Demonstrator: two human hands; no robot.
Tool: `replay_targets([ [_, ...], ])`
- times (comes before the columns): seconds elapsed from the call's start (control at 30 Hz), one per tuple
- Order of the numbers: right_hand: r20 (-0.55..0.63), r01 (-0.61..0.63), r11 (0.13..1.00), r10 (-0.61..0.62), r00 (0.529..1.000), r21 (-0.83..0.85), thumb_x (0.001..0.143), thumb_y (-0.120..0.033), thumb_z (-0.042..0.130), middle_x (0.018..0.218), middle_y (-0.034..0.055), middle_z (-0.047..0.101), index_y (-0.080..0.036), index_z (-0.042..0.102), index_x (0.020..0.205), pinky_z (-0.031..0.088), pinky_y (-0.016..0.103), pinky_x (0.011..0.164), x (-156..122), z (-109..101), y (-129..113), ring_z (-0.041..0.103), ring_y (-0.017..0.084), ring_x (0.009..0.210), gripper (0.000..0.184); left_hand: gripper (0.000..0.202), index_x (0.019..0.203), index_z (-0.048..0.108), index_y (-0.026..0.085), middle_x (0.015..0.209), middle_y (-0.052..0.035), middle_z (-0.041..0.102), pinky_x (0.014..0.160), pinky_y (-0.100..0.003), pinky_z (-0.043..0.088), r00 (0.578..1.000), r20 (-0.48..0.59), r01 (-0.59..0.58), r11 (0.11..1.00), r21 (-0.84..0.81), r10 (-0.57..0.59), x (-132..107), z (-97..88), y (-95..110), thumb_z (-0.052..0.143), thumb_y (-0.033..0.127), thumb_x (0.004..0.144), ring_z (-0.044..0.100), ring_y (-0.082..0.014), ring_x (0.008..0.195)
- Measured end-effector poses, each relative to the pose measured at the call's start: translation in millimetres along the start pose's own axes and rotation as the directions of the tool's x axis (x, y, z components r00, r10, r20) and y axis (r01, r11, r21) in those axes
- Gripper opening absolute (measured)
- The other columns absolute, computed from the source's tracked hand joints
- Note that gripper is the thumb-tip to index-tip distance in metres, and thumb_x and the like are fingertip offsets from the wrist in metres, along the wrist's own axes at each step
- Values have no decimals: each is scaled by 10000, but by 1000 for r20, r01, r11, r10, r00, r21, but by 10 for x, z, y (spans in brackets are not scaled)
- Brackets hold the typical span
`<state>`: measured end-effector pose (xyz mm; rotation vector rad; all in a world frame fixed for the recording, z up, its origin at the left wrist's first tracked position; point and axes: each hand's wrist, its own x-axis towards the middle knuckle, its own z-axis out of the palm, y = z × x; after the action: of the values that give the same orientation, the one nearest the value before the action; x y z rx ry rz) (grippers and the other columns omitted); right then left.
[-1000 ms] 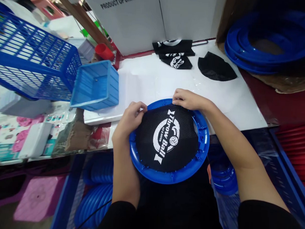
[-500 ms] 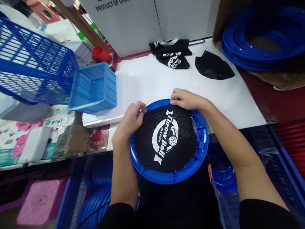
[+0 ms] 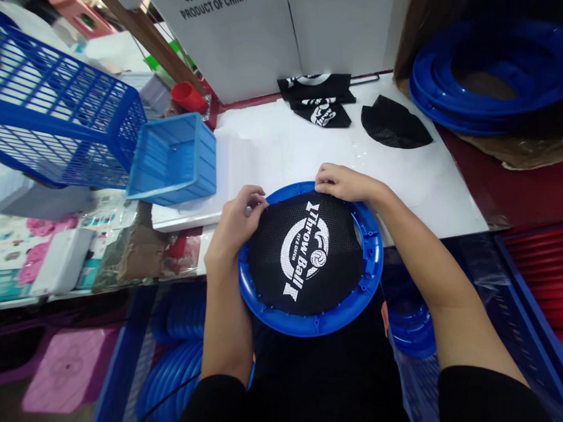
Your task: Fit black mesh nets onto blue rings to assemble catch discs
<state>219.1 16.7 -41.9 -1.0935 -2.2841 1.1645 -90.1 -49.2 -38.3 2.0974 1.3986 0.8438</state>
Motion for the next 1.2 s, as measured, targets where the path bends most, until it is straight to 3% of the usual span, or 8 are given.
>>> replay_targets([
  [0.1,-9,3,1000,-3,1000,-7,969,-476,600,1121,97,642,-250,661,905,493,481,1041,-3,4,-8,604,281,1030,242,222,1114,624,272,944,-30,729,890,-384,564,1000,1,-20,999,32,20,5,20,-23,596,96,980,698,-210,918],
  [0.27,-20,4,1000,-5,1000,-17,965,-461,596,1108,100,647,-249,668,914,496,500,1058,-4,15,-13,618,288,1039,230,226,1002,686,257,963,-38,775,906,-397,562,992,117,-55,994,91,44,79,3,-23,588,61,946,709,-232,959],
  [0.53,11,2,1000,-1,1000,-20,959,-431,592,1204,125,674,-236,669,891,499,511,1086,-2,-11,-65,642,297,1112,220,230,1114,746,238,1150,-74,821,1020,-437,582,991,125,-56,992,117,41,-112,-101,32,557,156,1012,743,-256,1097],
  [0.7,-7,40,997,-41,999,-72,972,-383,598,1180,115,699,-231,687,890,520,508,1068,-22,0,-82,662,285,1100,195,200,1112,760,231,1108,-60,836,973,-410,617,1000,17,-13,997,76,11,-244,-127,85,648,151,966,779,-251,1038],
  [0.83,-126,67,991,-81,989,-114,977,-327,584,1058,92,703,-230,697,921,559,489,994,-57,34,-107,675,260,985,159,129,1061,762,213,1036,-52,836,929,-386,620,998,-59,-31,996,86,36,-294,-107,127,668,163,988,788,-242,987],
  [0.93,-175,137,987,-149,973,-79,989,-300,589,1179,98,707,-246,739,1008,560,504,1046,-83,51,-134,681,276,1110,160,126,1049,759,206,1032,-54,833,919,-380,614,995,-82,-46,993,113,55,-344,-66,153,641,166,1031,786,-240,979],
  [1.07,-62,240,961,-250,966,-134,979,-325,680,1487,88,634,-300,805,1118,425,611,1234,-80,94,-145,561,334,1413,188,126,1112,737,176,1087,-94,814,949,-406,606,995,-67,-62,979,196,76,-402,14,201,631,152,1048,767,-266,1031],
  [1.2,27,254,933,-255,967,-254,996,-298,666,1653,83,531,-323,807,1260,345,665,1282,-70,162,-144,447,362,1535,300,199,1221,705,141,1125,-137,775,980,-456,600,999,19,-36,942,333,31,-404,51,324,593,122,1057,738,-305,1068],
])
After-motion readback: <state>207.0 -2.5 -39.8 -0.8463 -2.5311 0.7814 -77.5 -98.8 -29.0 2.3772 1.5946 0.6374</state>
